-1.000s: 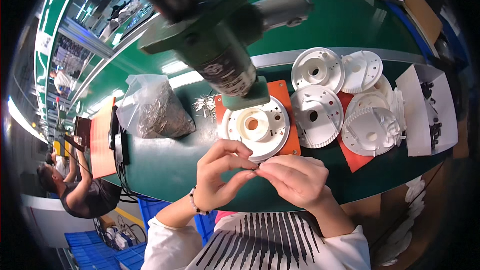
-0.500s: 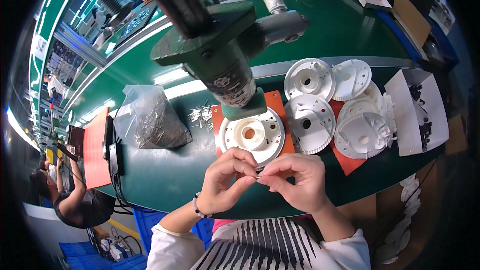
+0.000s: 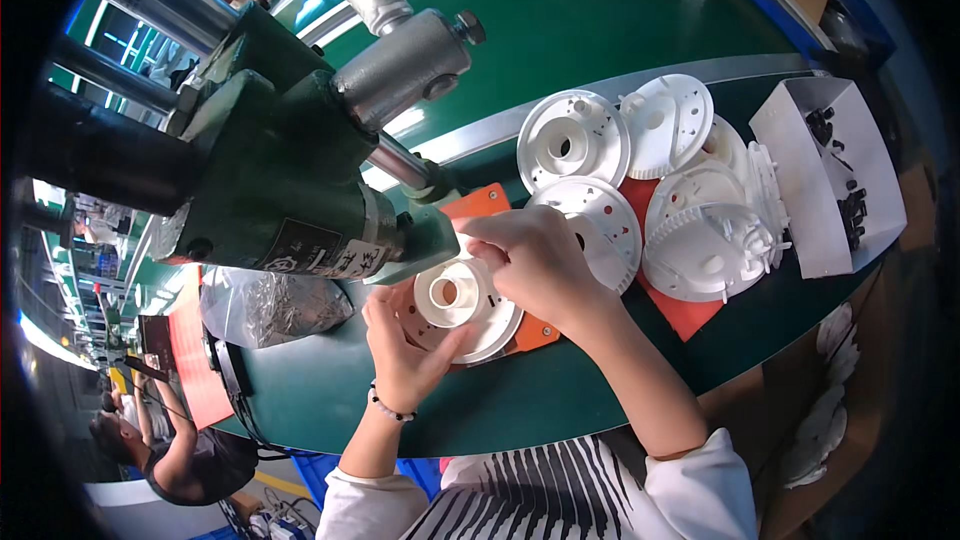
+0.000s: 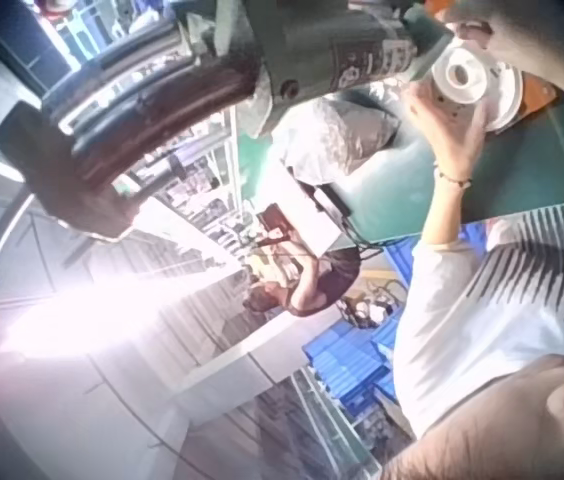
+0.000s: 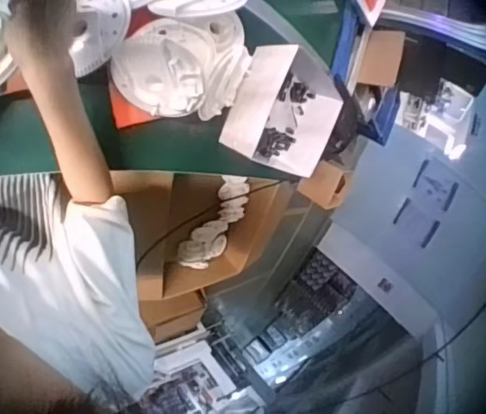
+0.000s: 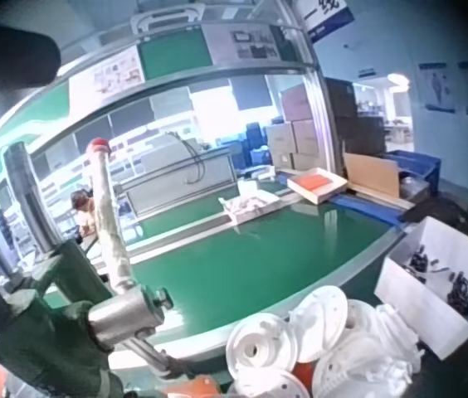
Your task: The person assembles small white plastic lighting fixture components by hand and with tweezers, inserting metal pins and LED circuit boards into a white plastic housing, then pressing the assembly with a manual press.
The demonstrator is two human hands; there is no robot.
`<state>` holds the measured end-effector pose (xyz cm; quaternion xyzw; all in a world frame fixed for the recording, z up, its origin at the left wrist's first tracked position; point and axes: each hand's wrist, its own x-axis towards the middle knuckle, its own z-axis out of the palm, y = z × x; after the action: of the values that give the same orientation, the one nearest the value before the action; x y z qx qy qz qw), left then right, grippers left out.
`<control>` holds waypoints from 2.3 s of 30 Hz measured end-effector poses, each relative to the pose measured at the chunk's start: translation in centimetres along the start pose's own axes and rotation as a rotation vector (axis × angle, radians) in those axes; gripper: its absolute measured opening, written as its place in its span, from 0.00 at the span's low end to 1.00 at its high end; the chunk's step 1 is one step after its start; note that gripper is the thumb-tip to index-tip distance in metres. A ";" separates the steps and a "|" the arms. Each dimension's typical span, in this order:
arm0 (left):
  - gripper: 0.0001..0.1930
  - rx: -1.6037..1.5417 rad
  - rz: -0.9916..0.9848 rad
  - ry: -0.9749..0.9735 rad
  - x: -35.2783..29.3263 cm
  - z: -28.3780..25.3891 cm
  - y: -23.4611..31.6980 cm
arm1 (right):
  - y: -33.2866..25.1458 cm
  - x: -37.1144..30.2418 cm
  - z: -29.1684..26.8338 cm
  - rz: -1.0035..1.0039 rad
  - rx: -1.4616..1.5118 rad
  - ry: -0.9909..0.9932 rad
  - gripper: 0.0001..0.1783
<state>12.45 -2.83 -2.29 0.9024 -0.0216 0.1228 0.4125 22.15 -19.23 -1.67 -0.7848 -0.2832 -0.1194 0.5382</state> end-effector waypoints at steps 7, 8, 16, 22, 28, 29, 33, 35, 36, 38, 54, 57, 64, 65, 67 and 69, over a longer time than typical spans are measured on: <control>0.36 0.044 0.015 0.046 0.2 0.2 0.0 | 0.0 0.0 0.1 0.023 -0.063 -0.081 0.13; 0.36 0.044 0.012 0.048 0.1 0.3 -0.1 | 0.0 0.0 0.1 0.009 -0.093 -0.100 0.13; 0.37 0.033 0.011 0.075 -0.1 0.3 -0.3 | -0.9 0.6 -1.0 -0.116 -0.288 -0.314 0.11; 0.37 0.024 0.021 0.092 -0.1 0.2 -0.4 | -0.6 1.0 -1.4 -0.063 -0.188 -0.347 0.05; 0.37 0.043 0.031 0.092 0.1 0.1 -0.3 | -0.8 0.5 -1.8 -0.058 -0.200 -0.298 0.10; 0.37 0.039 0.035 0.094 0.1 0.2 -0.3 | -0.3 0.2 -1.5 -0.104 -0.250 -0.307 0.11; 0.39 -0.009 0.106 0.011 0.7 1.0 0.9 | -0.3 -1.0 -2.6 -0.124 -0.456 -0.338 0.13; 0.39 -0.394 -0.042 -0.003 0.8 1.7 0.6 | -1.1 -1.7 -2.4 -0.089 -0.490 -0.233 0.12; 0.39 -0.404 -0.093 0.061 0.4 1.2 0.3 | -2.5 -2.0 -3.5 -0.190 -0.339 -0.120 0.12; 0.41 -0.267 -0.056 0.026 0.4 0.3 0.2 | -6.1 -1.9 -8.2 -0.336 -0.199 0.087 0.10; 0.41 -0.336 -0.028 0.134 0.1 1.3 -0.8 | 10.5 -4.9 -36.6 1.139 -1.041 -0.515 0.13; 0.41 -0.226 -0.025 0.129 0.1 0.9 -1.1 | 10.9 -5.2 -37.2 1.126 -0.989 -0.521 0.15; 0.41 -0.236 -0.026 0.128 0.2 1.0 -1.4 | 9.3 -5.0 -36.3 0.967 -0.948 -0.588 0.18; 0.41 -0.218 -0.019 0.114 0.2 1.1 -1.5 | 9.2 -5.0 -36.2 0.934 -0.983 -0.638 0.18; 0.42 -0.198 -0.015 0.099 0.1 1.2 -1.5 | 9.8 -5.9 -37.1 0.911 -0.971 -0.584 0.17; 0.43 -0.301 -0.023 0.104 0.3 1.7 -1.0 | 9.1 -6.3 -37.9 0.891 -0.958 -0.533 0.15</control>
<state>13.23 -3.45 -4.06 0.8229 -0.0080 0.1600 0.5452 26.70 -58.12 3.03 -0.9791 0.0264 0.1970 0.0435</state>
